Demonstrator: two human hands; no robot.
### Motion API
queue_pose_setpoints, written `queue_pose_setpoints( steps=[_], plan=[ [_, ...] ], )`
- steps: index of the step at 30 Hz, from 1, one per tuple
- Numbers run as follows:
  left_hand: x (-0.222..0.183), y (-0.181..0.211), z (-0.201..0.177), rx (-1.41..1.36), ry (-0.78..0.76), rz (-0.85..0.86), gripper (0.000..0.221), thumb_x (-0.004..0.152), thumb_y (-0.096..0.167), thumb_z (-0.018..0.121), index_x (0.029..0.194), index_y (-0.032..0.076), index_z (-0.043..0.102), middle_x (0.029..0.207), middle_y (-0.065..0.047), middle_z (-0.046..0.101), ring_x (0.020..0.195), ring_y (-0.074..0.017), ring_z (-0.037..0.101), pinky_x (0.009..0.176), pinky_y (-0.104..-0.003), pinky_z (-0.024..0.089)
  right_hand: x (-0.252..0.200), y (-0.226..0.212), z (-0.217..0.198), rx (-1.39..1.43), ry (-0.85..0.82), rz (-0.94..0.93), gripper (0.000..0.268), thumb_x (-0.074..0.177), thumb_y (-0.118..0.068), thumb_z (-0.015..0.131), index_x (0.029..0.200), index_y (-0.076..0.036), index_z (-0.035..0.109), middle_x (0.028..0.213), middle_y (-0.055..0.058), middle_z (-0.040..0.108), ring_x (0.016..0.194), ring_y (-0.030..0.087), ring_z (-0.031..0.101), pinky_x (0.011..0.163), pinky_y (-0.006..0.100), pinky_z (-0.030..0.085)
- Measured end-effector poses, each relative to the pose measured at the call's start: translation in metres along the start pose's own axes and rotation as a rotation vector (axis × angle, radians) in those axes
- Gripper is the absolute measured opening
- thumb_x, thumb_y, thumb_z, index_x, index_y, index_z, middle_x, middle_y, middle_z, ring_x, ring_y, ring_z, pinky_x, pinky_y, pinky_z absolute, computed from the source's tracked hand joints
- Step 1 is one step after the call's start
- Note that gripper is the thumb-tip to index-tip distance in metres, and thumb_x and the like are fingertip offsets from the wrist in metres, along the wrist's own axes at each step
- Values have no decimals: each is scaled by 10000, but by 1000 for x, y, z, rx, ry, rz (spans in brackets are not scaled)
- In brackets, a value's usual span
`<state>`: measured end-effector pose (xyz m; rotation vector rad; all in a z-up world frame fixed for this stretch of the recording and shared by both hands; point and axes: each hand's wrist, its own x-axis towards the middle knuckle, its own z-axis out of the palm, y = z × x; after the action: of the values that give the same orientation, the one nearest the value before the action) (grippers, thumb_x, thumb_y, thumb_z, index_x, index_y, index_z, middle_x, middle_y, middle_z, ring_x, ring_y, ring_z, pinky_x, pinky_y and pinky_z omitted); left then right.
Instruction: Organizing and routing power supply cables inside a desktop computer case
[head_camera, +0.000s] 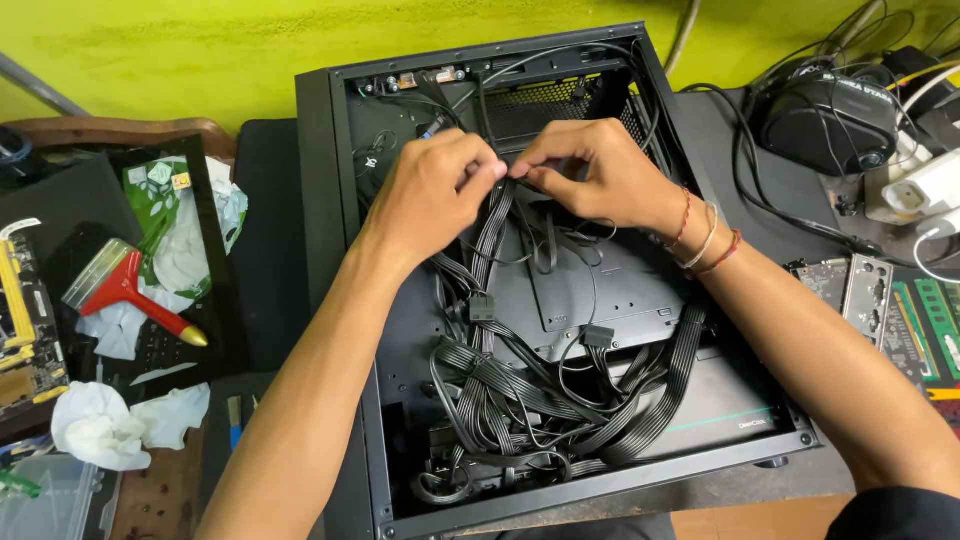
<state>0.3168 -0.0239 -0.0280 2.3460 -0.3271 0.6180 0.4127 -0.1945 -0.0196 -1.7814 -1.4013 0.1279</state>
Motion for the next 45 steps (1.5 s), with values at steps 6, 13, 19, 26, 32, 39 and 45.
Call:
queue_pose_setpoints(
  steps=[6, 13, 19, 26, 32, 39, 45],
  plan=[
    [-4, 7, -2, -159, -13, 0, 234, 684, 160, 694, 784, -4, 560, 671, -156, 552, 582, -271, 592, 501, -334, 483, -1, -4, -5, 136, -96, -32, 332, 722, 79, 417, 916, -53, 652, 857, 136, 590, 767, 247, 548, 722, 367, 434],
    [-1, -8, 4, -66, 7, 12, 59, 765, 95, 604, 711, 75, 592, 590, -49, 527, 517, -194, 574, 515, -269, 467, -1, -4, 1, 141, 24, 28, 213, 800, 15, 447, 931, -19, 611, 750, 111, 591, 662, 195, 539, 602, 306, 436],
    [0, -19, 5, -35, 18, 22, 38, 772, 112, 588, 736, 104, 594, 613, -30, 535, 554, -181, 578, 545, -277, 464, 4, 4, 10, -43, 95, -123, 71, 804, -61, 596, 864, -55, 633, 711, 75, 583, 624, 192, 557, 500, 275, 430],
    [3, -17, 11, -25, 114, 4, 55, 757, 33, 580, 800, 65, 571, 637, -65, 587, 550, -208, 602, 539, -295, 471, 3, -2, 10, 22, 62, -100, 102, 786, -30, 565, 844, -60, 643, 757, 93, 580, 644, 198, 543, 509, 278, 428],
    [0, 15, -4, -212, 70, -83, 70, 749, 77, 587, 817, 77, 603, 657, -56, 633, 628, -191, 638, 572, -260, 484, 1, 4, 6, 54, 6, -56, 190, 778, -7, 520, 860, -96, 666, 810, 86, 595, 671, 211, 547, 563, 305, 431],
    [1, 2, 0, -150, 39, -15, 207, 722, -10, 577, 881, 119, 615, 723, -31, 659, 753, -199, 643, 681, -280, 488, 0, -1, 7, 52, 87, 102, 80, 783, -43, 553, 833, -42, 616, 623, 86, 556, 570, 161, 509, 483, 256, 410],
    [2, 17, -4, 104, -10, 231, 353, 740, -151, 509, 1001, 79, 452, 796, -117, 576, 675, -292, 565, 526, -381, 467, 1, 10, 7, -95, 83, 112, 61, 823, -139, 598, 815, -95, 555, 668, -25, 497, 556, 82, 378, 507, 228, 313]
  ],
)
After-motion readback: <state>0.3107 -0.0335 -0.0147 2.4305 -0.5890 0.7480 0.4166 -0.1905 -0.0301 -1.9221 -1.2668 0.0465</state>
